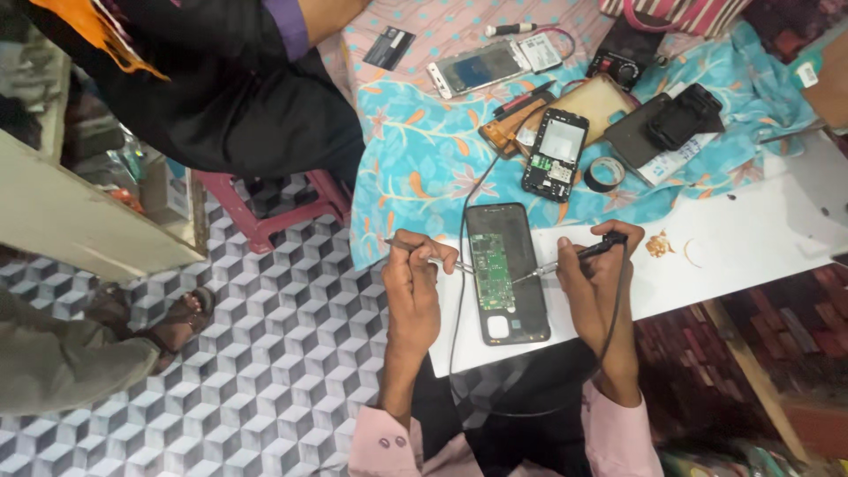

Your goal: The person uses a soldering iron and a probe to work on the exposed circuit board of a disassembled smartphone. They repeatedly apply heat and make contact with various points on the board while the phone remains open on the work surface.

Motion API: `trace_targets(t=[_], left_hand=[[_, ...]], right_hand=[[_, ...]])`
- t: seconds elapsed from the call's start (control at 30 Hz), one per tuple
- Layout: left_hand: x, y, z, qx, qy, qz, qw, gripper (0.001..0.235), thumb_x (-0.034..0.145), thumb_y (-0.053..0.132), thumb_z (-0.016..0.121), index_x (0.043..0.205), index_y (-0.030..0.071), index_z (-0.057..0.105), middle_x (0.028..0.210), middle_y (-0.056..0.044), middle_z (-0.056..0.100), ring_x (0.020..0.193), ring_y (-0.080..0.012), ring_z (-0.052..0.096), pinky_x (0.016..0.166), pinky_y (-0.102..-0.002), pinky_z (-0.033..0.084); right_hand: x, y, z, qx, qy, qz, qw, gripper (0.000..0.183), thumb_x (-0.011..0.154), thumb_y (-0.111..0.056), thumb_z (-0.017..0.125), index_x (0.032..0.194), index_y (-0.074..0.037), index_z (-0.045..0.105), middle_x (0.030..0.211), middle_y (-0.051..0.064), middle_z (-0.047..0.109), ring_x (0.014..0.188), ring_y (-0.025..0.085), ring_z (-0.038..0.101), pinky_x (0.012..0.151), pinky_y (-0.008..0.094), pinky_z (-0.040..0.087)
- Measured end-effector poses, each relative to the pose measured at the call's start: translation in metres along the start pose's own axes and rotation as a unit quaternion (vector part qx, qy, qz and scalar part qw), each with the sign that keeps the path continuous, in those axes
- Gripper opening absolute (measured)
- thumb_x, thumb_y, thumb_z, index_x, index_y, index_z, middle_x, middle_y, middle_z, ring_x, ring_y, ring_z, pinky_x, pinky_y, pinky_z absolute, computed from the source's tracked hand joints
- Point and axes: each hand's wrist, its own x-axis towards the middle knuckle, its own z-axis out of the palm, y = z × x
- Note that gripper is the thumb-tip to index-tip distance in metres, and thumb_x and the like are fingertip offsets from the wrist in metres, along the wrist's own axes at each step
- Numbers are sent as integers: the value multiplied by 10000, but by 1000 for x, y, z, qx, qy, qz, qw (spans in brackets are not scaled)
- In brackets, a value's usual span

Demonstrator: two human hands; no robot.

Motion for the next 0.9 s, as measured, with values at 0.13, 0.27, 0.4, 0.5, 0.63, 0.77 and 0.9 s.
trace_targets(t=[0.13,0.27,0.4,0.5,0.63,0.77,0.9], left_hand=[[1,0,-1,-2,-4,-2,1000,271,1150,268,384,986,60,440,787,-44,638,580,-17,346,511,-211,297],[-1,-3,0,-14,-2,-5,1000,259,1135,259,394,987,53,446,790,-55,639,562,-11,322,508,-207,282],[-4,-2,1,-12,-1,12,1000,252,1145,251,392,999,55,454,808,-55,644,612,-18,377,540,-213,311],[-3,-1,0,-23,-4,10,1000,233,1146,232,402,998,57,445,808,-58,634,588,-14,320,537,-212,279],[-5,-1,0,-4,2,1,1000,230,1140,219,394,989,60,459,806,-59,657,559,-13,331,520,-214,295],[0,2,0,-8,-1,-1,1000,210,1132,200,396,995,56,462,798,-65,652,540,-13,319,503,-214,283],[0,4,1,-9,-6,14,1000,209,1145,192,390,999,59,458,802,-59,644,565,-14,340,517,-215,298]], right_hand=[[1,-1,-4,-31,-5,-34,999,156,1014,-110,572,971,-68,428,619,41,560,809,236,475,757,390,390],[1,3,-9,-108,-36,-196,974,243,1044,-79,545,815,1,528,589,62,547,927,209,485,883,342,401],[0,6,-7,-20,-14,-65,998,295,1018,-125,544,1171,41,355,628,24,504,520,107,471,548,268,394],[5,11,-6,-48,-14,-50,998,269,1022,-137,561,1120,38,383,577,20,514,497,112,478,588,262,405],[6,25,-10,-29,-19,-59,998,268,1038,-150,604,1131,19,419,605,22,506,521,98,483,622,243,424],[10,26,-8,27,-7,-37,999,343,1029,-151,609,1202,-17,345,616,17,508,501,77,477,542,233,384],[7,19,-7,62,-7,-32,998,413,1016,-141,598,1255,-57,272,622,6,509,488,54,460,453,213,349]])
